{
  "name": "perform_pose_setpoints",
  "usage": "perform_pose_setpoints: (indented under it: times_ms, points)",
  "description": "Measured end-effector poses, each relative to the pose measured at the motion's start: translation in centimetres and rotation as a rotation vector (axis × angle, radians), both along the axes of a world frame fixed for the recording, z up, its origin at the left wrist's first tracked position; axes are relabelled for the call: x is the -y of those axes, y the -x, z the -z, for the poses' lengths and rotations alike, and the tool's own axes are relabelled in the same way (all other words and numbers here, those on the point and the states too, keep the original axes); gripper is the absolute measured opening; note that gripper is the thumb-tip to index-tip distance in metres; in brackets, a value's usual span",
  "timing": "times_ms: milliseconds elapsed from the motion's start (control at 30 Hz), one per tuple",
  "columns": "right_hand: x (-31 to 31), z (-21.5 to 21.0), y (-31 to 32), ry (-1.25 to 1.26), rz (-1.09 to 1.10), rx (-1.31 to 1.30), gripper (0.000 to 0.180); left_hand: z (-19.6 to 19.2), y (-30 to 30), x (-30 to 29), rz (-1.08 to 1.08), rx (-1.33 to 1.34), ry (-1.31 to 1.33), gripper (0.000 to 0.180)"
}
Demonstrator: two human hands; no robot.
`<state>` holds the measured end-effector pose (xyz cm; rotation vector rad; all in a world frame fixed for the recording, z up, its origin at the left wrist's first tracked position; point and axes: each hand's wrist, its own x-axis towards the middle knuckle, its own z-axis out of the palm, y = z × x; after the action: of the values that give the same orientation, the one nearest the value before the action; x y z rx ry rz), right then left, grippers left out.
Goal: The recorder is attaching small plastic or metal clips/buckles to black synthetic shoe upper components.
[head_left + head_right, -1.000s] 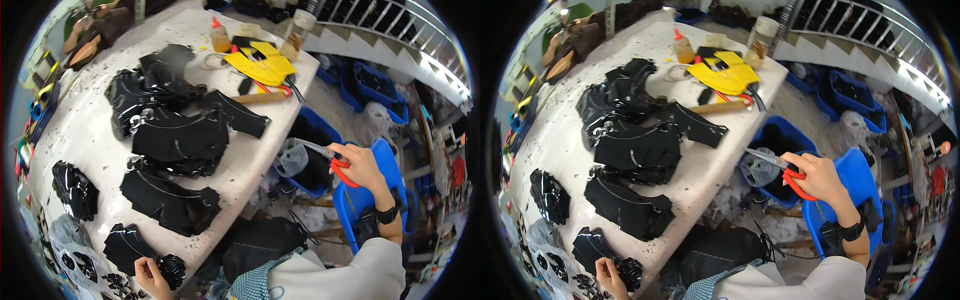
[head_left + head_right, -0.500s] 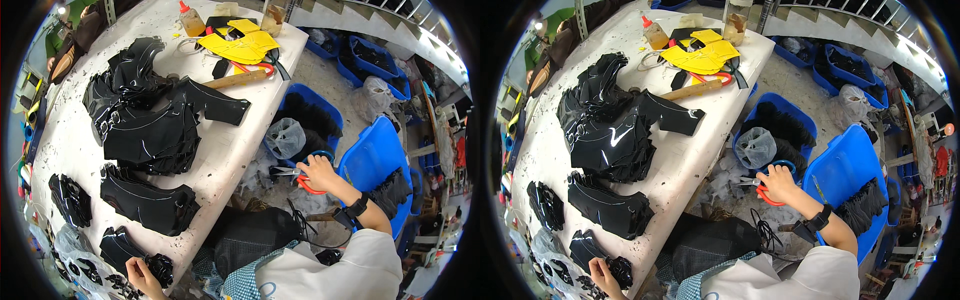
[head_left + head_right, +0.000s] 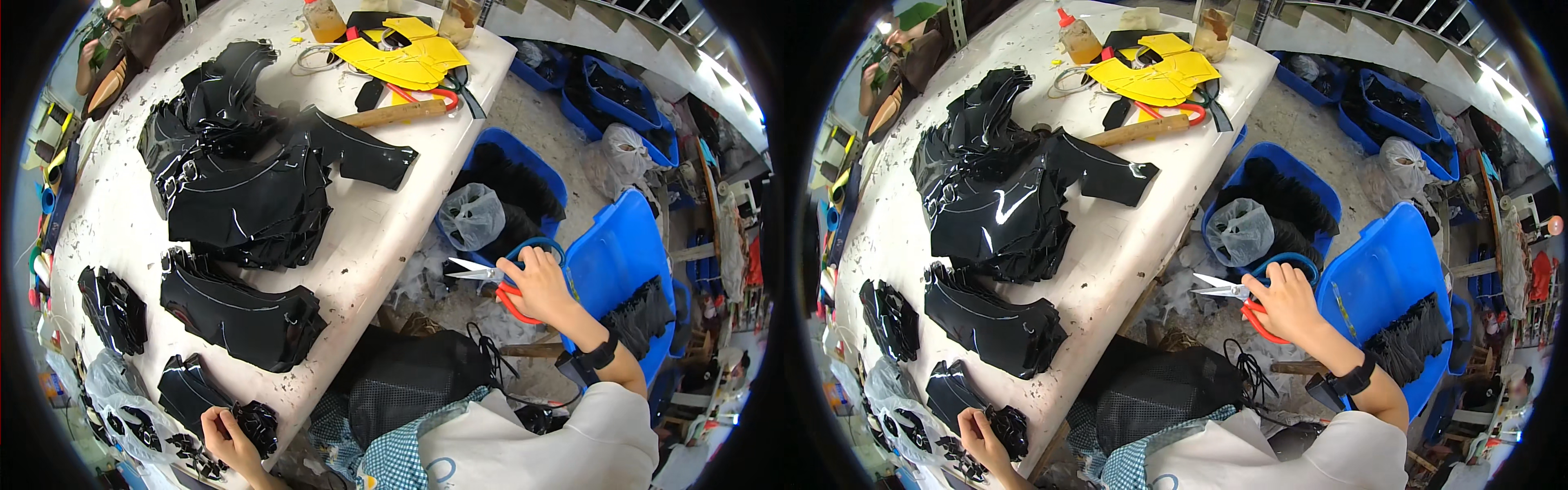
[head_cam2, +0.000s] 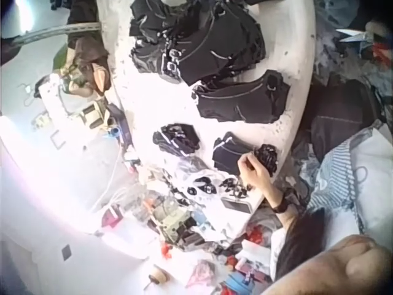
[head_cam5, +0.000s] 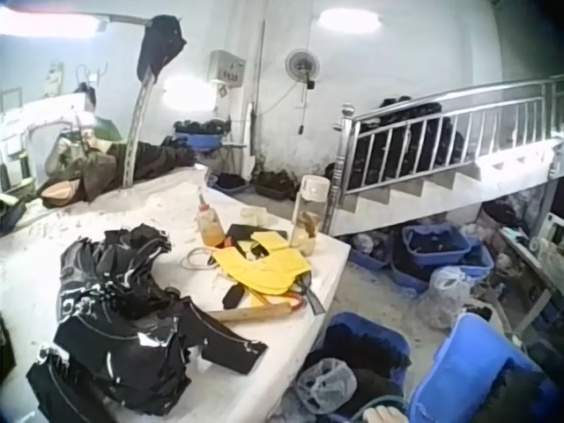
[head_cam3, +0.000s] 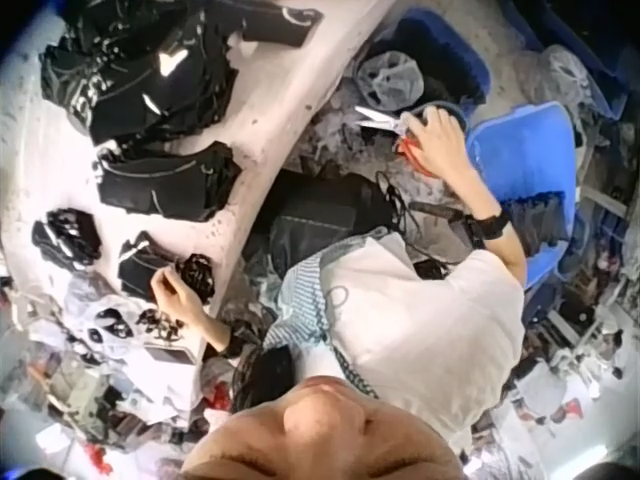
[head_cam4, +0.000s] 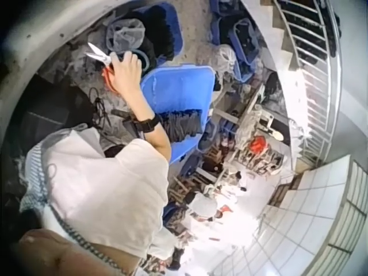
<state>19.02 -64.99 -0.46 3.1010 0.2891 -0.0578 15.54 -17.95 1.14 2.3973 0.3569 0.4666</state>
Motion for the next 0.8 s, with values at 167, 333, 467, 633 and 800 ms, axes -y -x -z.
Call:
perform_pose_setpoints:
  times_ms: [167, 333, 467, 633, 800]
  points:
    - [-0.5, -2.5, 0.5, -0.082, -0.026, 0.067, 0.050, 0.0, -0.1, 0.2, -0.005, 0.021, 0.013, 0.012]
    - [-0.5, -2.6, 0.4, -0.092, -0.043, 0.094, 0.050, -0.2, 0.3, -0.2, -0.007, -0.042, 0.046, 0.011]
    - [-0.6, 0.8, -1.1, -0.150, -0.021, -0.043, 0.044, 0.2, 0.4, -0.4, -0.029, 0.038, 0.033, 0.011]
    - [1.8, 15.7, -3.7, 0.265, -0.002, -0.309, 0.042, 0.2, -0.1, 0.0, -0.012, 0.019, 0.064, 0.010]
    - [-2.4, 17.3, -8.5, 0.060, 0.129, -0.245, 0.034, 0.5, 0.2, -0.3, -0.054, 0.007, 0.050, 0.009]
